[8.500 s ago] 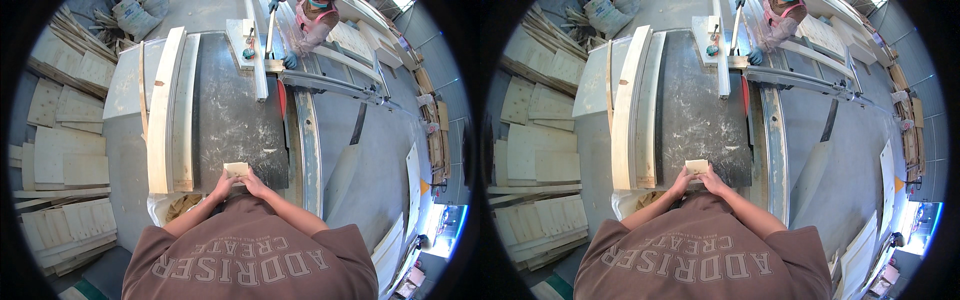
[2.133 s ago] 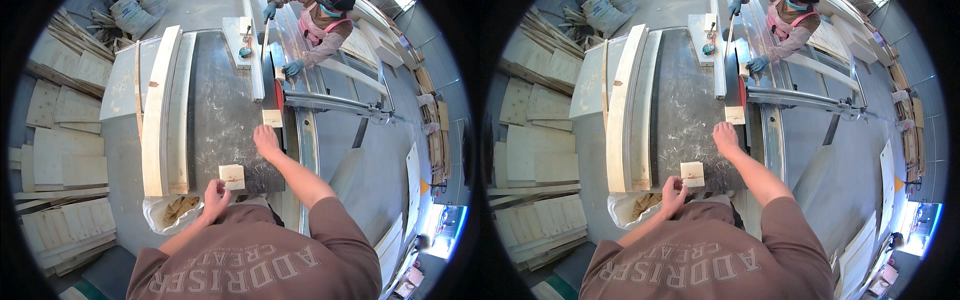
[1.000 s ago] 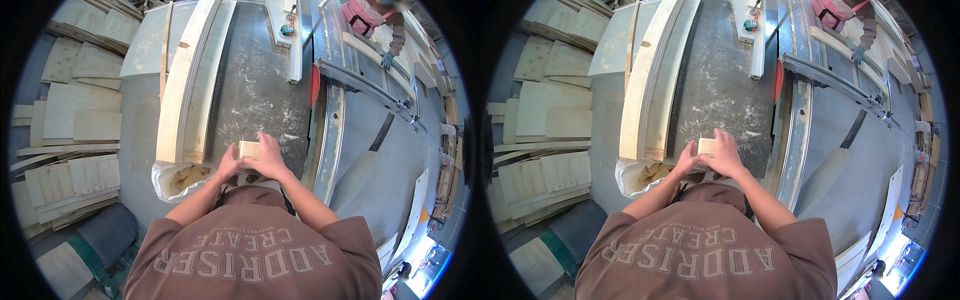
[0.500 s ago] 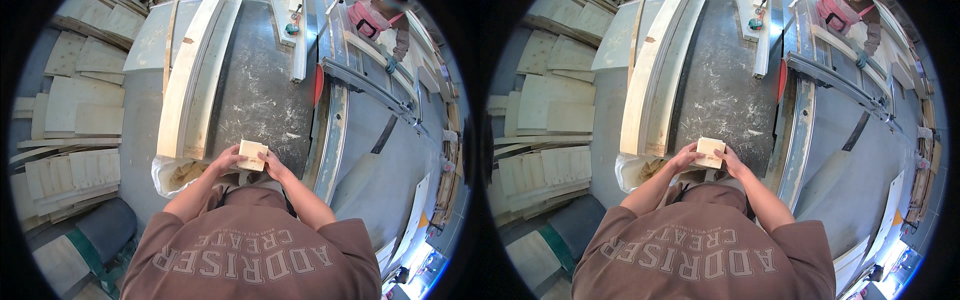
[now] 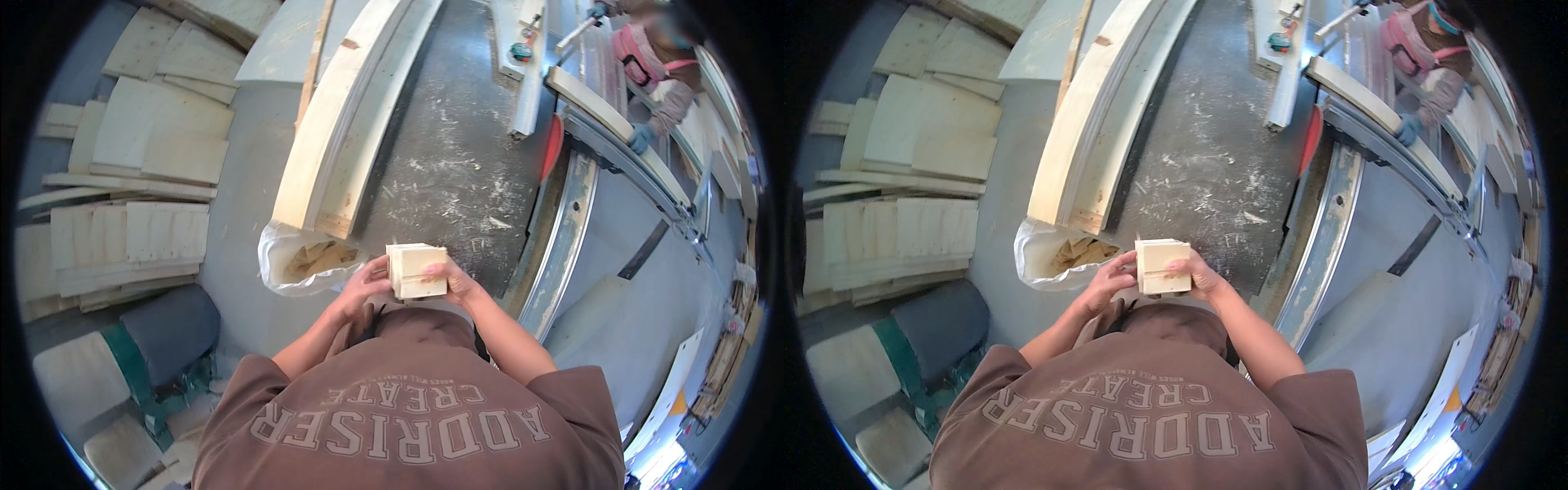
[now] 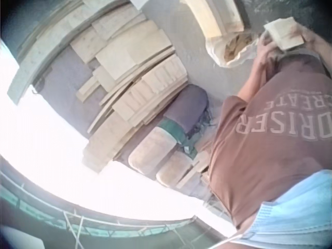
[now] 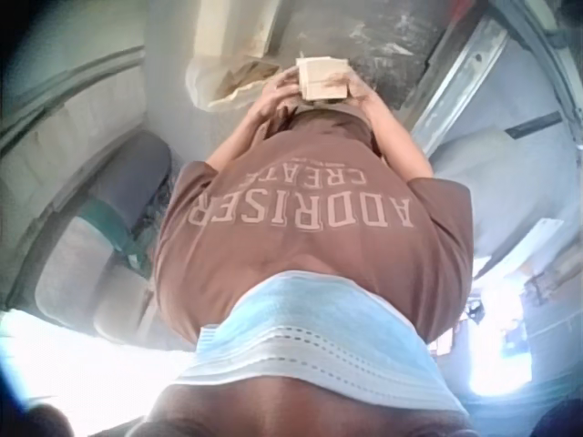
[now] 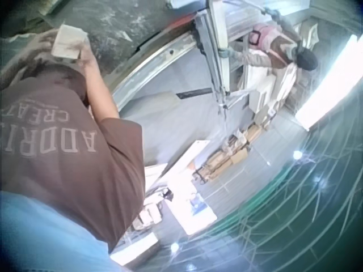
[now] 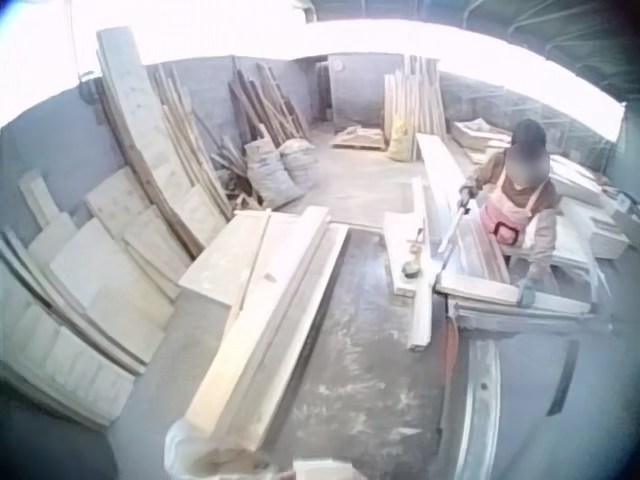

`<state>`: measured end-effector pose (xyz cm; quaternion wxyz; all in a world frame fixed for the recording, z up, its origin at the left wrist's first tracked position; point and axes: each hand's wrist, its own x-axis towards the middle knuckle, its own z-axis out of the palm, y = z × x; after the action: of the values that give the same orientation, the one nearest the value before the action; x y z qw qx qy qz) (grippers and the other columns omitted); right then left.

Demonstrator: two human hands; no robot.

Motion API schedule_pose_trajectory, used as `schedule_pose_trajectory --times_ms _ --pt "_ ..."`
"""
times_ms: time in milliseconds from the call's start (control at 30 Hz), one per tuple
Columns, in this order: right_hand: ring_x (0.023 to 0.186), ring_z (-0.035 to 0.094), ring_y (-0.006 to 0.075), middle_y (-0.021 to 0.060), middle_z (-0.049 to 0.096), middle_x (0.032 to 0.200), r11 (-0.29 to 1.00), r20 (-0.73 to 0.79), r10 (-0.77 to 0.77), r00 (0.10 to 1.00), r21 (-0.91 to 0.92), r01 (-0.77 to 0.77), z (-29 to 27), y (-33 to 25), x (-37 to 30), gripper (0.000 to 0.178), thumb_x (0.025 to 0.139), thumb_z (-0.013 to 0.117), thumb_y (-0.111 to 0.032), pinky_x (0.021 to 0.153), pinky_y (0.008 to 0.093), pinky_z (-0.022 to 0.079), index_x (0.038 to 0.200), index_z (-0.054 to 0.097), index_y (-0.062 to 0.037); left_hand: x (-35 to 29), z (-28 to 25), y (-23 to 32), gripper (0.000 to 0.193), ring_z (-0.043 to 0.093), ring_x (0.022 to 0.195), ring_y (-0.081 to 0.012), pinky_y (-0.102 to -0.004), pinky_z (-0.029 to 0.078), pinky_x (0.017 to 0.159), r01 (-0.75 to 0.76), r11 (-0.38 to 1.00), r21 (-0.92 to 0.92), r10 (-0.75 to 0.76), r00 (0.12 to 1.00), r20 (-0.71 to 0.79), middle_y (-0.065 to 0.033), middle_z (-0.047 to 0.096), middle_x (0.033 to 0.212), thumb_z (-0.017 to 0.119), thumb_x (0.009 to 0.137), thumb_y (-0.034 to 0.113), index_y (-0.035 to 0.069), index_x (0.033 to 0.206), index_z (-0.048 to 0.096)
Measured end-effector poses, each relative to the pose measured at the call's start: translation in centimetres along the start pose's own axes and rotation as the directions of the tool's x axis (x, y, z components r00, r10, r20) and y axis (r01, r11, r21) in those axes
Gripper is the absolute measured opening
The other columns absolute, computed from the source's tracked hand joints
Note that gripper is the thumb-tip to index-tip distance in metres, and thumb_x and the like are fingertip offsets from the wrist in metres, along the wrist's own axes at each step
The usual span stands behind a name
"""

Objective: The person repeatedly feeds small rectangular wooden blocks through a table saw, using both hands to guide each piece along the blade. The person stacks the cut blocks on the table surface as they are completed.

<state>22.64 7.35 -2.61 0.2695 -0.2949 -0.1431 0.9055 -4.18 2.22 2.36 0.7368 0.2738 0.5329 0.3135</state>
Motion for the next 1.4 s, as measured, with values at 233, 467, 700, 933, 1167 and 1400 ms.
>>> schedule_pose_trajectory --times_ms 233,467,700,933,1167,1400 --pt "0.125 0.068 0.0276 0.0152 0.07 0.135 0.969 -0.02 -0.014 1.0 0.245 0.019 3.2 3.5 2.4 0.073 0.085 0.081 -0.03 0.113 0.0447 0.053 0.147 0.057 0.0013 -3.2 -10.0 1.7 0.077 0.061 0.128 -0.0391 -0.0504 0.049 0.11 0.595 0.401 0.697 0.824 0.099 -0.558 -0.0233 0.064 0.138 0.09 0.084 0.044 -0.001 0.139 0.06" --pt "0.125 0.067 0.0238 0.0121 0.069 0.134 0.994 -0.024 -0.07 0.997 0.086 0.072 10.7 8.5 6.3 0.073 0.085 0.082 -0.031 0.109 0.0409 0.054 0.147 0.057 -0.0004 -5.5 -17.9 -1.9 0.056 0.073 0.102 -0.0518 -0.0587 0.057 0.09 0.638 0.539 0.55 0.341 0.432 -0.835 -0.0301 0.077 0.103 0.075 0.097 0.05 -0.004 0.111 0.073" --pt "0.124 0.066 0.0216 0.013 0.068 0.132 0.988 -0.099 -0.155 0.983 -0.036 0.152 13.7 16.6 13.9 0.065 0.088 0.082 -0.022 0.108 0.039 0.054 0.142 0.053 -0.0008 -11.7 -18.1 -6.2 0.053 0.071 0.075 -0.0478 -0.0558 0.054 0.074 0.48 0.619 0.621 0.378 0.511 -0.772 -0.0296 0.072 0.082 0.065 0.105 0.043 -0.007 0.091 0.074" --pt "0.128 0.064 0.0349 0.0209 0.065 0.137 0.924 -0.532 -0.114 0.839 -0.368 -0.108 14.4 25.3 20.6 0.093 0.079 0.091 -0.035 0.113 0.0459 0.049 0.151 0.046 0.0031 -10.2 -21.4 -2.0 0.035 0.048 0.053 -0.0318 -0.0441 0.045 0.058 0.044 0.73 0.682 0.603 0.428 -0.673 -0.0244 0.059 0.066 0.062 0.109 0.024 -0.006 0.091 0.068" --pt "0.151 0.042 0.0486 0.0303 0.046 0.161 0.134 -0.63 0.038 0.775 -0.766 -0.629 19.2 26.2 28.0 0.127 0.07 0.088 -0.065 0.122 0.0578 0.036 0.163 0.034 0.0028 -11.3 -23.1 -2.4 0.03 0.043 0.058 -0.0137 -0.0407 0.043 0.055 0.103 0.491 0.865 0.681 0.574 -0.455 -0.0179 0.048 0.062 0.064 0.109 0.019 -0.005 0.091 0.066" --pt "0.138 0.061 0.0424 0.0249 0.067 0.145 0.104 -0.272 0.222 0.936 -0.948 -0.3 16.1 24.6 25.5 0.077 0.091 0.074 -0.061 0.118 0.0575 0.04 0.14 0.064 -0.0034 -11.9 -26.6 -0.2 0.03 0.046 0.061 -0.015 -0.0405 0.046 0.059 0.089 0.671 0.736 0.65 0.407 -0.642 -0.0155 0.055 0.063 0.064 0.108 0.019 -0.006 0.092 0.067"
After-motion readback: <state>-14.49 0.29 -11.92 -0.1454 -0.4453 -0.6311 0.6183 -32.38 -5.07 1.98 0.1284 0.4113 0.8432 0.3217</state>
